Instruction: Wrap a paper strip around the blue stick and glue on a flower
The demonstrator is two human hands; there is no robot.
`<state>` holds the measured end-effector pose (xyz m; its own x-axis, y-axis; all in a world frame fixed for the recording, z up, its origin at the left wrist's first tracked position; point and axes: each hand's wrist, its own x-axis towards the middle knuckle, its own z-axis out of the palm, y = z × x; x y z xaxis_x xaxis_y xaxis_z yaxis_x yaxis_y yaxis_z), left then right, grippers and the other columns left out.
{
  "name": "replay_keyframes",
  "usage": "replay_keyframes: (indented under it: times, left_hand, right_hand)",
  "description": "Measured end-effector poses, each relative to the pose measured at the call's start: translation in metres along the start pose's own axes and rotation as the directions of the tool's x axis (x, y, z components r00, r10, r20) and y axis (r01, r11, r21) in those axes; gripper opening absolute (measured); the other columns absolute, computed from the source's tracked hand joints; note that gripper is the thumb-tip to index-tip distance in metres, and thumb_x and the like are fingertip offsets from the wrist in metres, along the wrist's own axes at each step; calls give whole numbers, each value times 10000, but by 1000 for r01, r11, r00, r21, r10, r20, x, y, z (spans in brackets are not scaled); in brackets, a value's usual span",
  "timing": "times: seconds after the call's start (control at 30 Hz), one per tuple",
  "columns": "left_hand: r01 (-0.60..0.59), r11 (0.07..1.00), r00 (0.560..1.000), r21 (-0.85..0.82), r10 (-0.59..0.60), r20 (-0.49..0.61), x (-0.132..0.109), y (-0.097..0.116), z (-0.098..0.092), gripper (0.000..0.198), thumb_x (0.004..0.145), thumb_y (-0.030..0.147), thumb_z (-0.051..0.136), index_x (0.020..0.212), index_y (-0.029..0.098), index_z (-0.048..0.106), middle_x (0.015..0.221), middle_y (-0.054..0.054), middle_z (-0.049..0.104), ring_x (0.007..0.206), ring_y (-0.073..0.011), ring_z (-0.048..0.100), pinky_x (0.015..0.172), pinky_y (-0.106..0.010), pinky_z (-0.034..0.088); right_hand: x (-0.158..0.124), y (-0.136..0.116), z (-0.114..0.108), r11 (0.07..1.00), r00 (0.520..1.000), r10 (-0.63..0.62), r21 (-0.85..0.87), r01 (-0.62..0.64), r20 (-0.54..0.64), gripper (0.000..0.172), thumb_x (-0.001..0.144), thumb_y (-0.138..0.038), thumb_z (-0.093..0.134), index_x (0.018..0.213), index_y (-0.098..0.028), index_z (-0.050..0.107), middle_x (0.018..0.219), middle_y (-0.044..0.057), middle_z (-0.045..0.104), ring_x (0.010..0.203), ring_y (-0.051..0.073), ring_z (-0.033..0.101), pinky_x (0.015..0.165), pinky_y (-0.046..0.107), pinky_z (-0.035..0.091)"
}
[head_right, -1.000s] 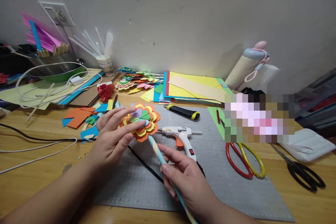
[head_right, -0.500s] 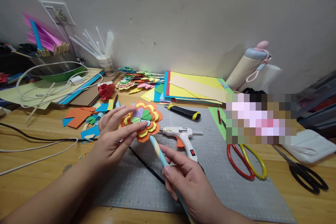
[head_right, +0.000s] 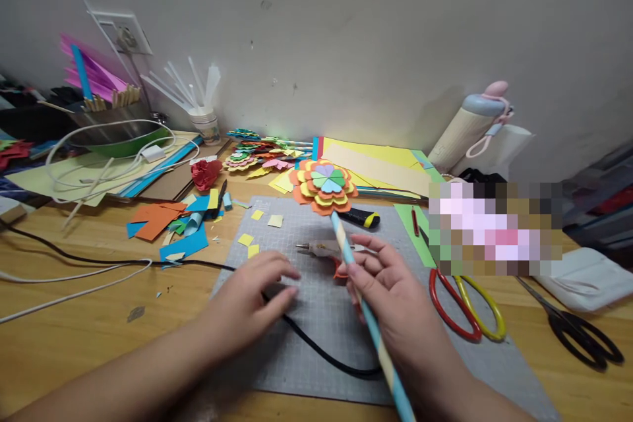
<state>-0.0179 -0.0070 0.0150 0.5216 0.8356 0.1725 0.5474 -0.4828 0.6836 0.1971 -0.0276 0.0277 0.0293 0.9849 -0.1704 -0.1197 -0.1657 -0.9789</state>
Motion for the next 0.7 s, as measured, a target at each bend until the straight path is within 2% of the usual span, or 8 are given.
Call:
replay_keyframes:
  times: [0.07, 0.17, 0.27, 0.33, 0.4, 0.5, 0.6, 0.7]
  left_hand:
    - [-120, 987, 985, 110, 105, 139, 1, 6, 11, 149, 839, 316, 627, 916, 187, 629, 940, -63, 645, 913, -234, 567, 785, -388, 462]
    - [-350, 903, 913, 248, 270, 307, 0, 15, 25, 288, 772, 428, 705, 876, 169, 633, 935, -61, 647, 900, -242, 570, 746, -370, 458]
    - [-486, 791, 848, 370, 325, 419, -6, 20, 30, 175, 822, 319, 670, 782, 157, 615, 824, -42, 648, 784, -207, 578, 708, -341, 451]
    - [-494, 761, 847, 421, 312, 430, -15, 20, 22, 104, 847, 234, 626, 776, 159, 609, 780, -37, 646, 731, -198, 573, 712, -343, 448]
    - [-436, 786, 876, 439, 259, 407, -31, 15, 4, 54, 836, 165, 607, 783, 171, 600, 788, -36, 653, 731, -198, 577, 744, -349, 446]
    - [-216, 852, 906, 476, -8, 423, -60, 4, -34, 124, 766, 72, 592, 756, 195, 606, 796, -19, 672, 717, -185, 596, 732, -326, 449]
    - [95, 844, 868, 529, -330, 371, -81, 1, -63, 144, 717, 86, 569, 745, 207, 642, 810, -34, 686, 763, -214, 626, 716, -334, 456]
    - [251, 818, 828, 518, -459, 322, -79, 14, -62, 119, 804, 212, 528, 787, 197, 645, 836, -59, 670, 725, -221, 619, 668, -349, 458]
  right_hand:
    - [7, -9, -8, 1000, 999, -5, -16, 4, -36, 470, 770, -458, 708, 1120, -223, 500, 759, 4, 627, 451, 85, 458, 375, 202, 379]
    - [16, -20, -19, 995, 991, -86, -67, 79, -101, 424, 737, -452, 727, 1041, -219, 544, 752, 3, 625, 445, 83, 459, 359, 199, 376]
    - [23, -22, -29, 984, 973, -166, -88, 153, -159, 387, 716, -420, 741, 997, -224, 560, 742, -2, 626, 437, 79, 457, 360, 196, 368]
    - [27, -18, -33, 981, 962, -192, -73, 181, -194, 372, 723, -394, 739, 1002, -230, 555, 743, -8, 627, 443, 77, 466, 375, 192, 369]
    - [29, -13, -36, 979, 956, -204, -62, 195, -209, 360, 738, -375, 731, 1014, -233, 549, 755, -9, 628, 458, 77, 477, 390, 190, 371]
    - [30, -6, -39, 977, 957, -211, -62, 203, -199, 341, 758, -366, 718, 1015, -229, 542, 765, -14, 621, 465, 82, 476, 392, 197, 369]
    - [31, -3, -40, 977, 960, -212, -56, 205, -180, 325, 774, -363, 708, 1017, -229, 541, 772, -20, 612, 466, 82, 467, 394, 201, 363]
    - [33, 1, -42, 976, 962, -216, -54, 210, -165, 327, 773, -375, 711, 1018, -232, 549, 777, -16, 621, 466, 79, 468, 397, 197, 351]
